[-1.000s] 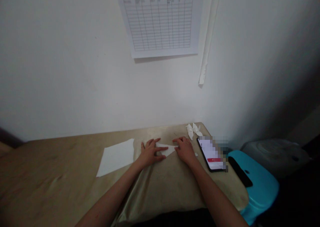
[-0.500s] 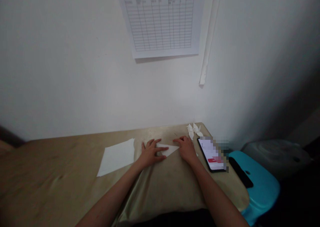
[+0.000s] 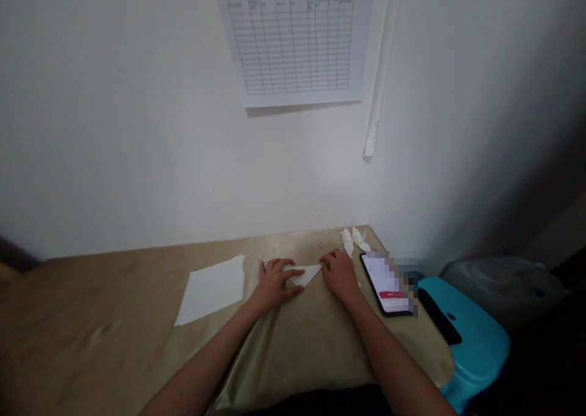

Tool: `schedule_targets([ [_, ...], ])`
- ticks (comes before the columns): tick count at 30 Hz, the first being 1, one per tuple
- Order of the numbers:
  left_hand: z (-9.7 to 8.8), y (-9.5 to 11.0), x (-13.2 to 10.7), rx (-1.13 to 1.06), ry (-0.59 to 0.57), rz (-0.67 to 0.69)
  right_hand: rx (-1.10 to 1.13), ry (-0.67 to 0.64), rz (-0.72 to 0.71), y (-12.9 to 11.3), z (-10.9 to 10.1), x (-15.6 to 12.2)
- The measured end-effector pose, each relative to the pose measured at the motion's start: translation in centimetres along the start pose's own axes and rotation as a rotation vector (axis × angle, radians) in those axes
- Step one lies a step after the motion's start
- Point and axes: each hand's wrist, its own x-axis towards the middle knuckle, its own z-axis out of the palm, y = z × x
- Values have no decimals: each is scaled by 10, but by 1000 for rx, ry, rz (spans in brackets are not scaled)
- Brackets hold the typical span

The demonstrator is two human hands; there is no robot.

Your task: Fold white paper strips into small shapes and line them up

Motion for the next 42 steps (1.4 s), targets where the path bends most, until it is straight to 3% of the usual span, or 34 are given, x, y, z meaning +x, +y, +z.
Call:
schedule_targets([
  [11,-3,-9,3,42,-92,35,24,-22,46,0,3,-3],
  [31,1,-10,7,37,-28,-32,4,-39,-7,-28,13,-23],
  [42,1,-12,8,50,-37,-29,-70,-97,-41,-32,11,-27],
])
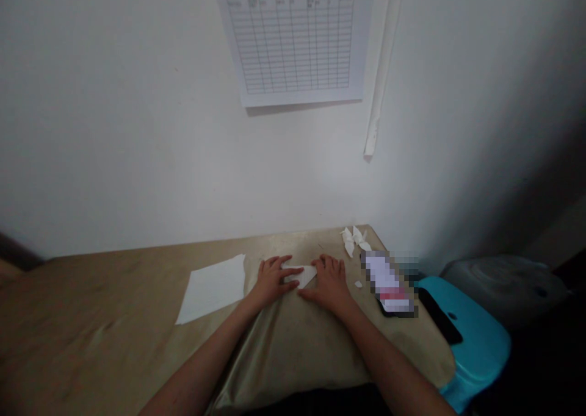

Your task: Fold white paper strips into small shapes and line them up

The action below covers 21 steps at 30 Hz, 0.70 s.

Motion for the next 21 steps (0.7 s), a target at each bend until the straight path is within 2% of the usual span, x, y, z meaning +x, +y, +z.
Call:
schedule_targets([
  [14,1,-2,0,-15,-2,0,37,-4,-21,6,-6,5],
  [21,1,0,0,-18,3,3,94,2,-89,24,-8,16],
])
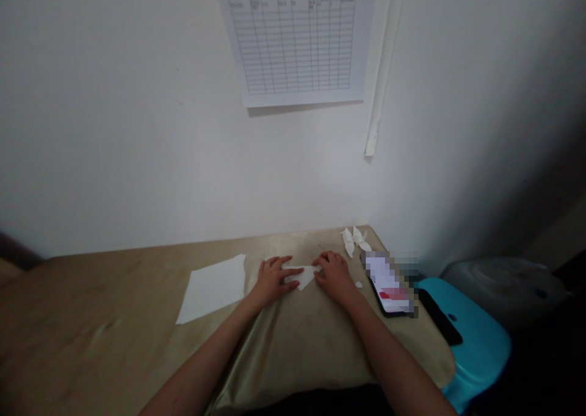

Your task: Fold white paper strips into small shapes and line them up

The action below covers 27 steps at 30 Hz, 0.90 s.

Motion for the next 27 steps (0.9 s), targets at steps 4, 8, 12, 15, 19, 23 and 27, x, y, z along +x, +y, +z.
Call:
schedule_targets([
  [4,1,-1,0,-6,11,10,17,-16,-17,11,2,5],
  [8,2,-2,1,-16,17,8,3,7,-34,16,3,9],
  [12,3,-2,1,-23,26,3,10,28,-45,19,2,11],
  [15,3,-1,0,-30,30,-4,31,42,-43,20,1,12],
  [19,1,0,-1,-38,40,4,53,54,-59,23,2,12],
  [23,1,0,-1,-41,45,7,65,52,-78,24,2,12],
  [27,2,-2,-1,-34,46,20,50,51,-73,21,-1,11],
])
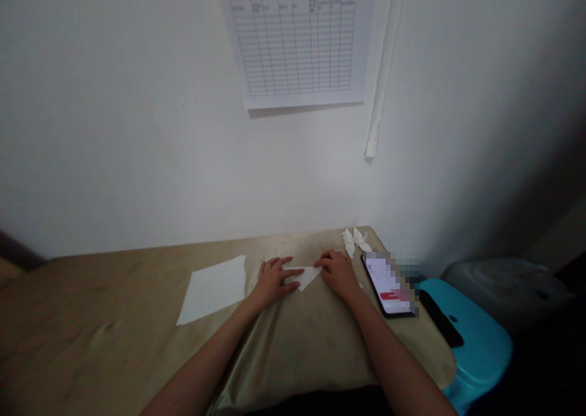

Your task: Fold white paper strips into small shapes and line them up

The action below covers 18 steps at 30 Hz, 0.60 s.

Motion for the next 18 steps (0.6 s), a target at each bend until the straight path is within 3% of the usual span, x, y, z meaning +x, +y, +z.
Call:
schedule_targets([
  [18,3,-2,2,32,-16,-9,-41,-33,157,-30,4,-14],
])
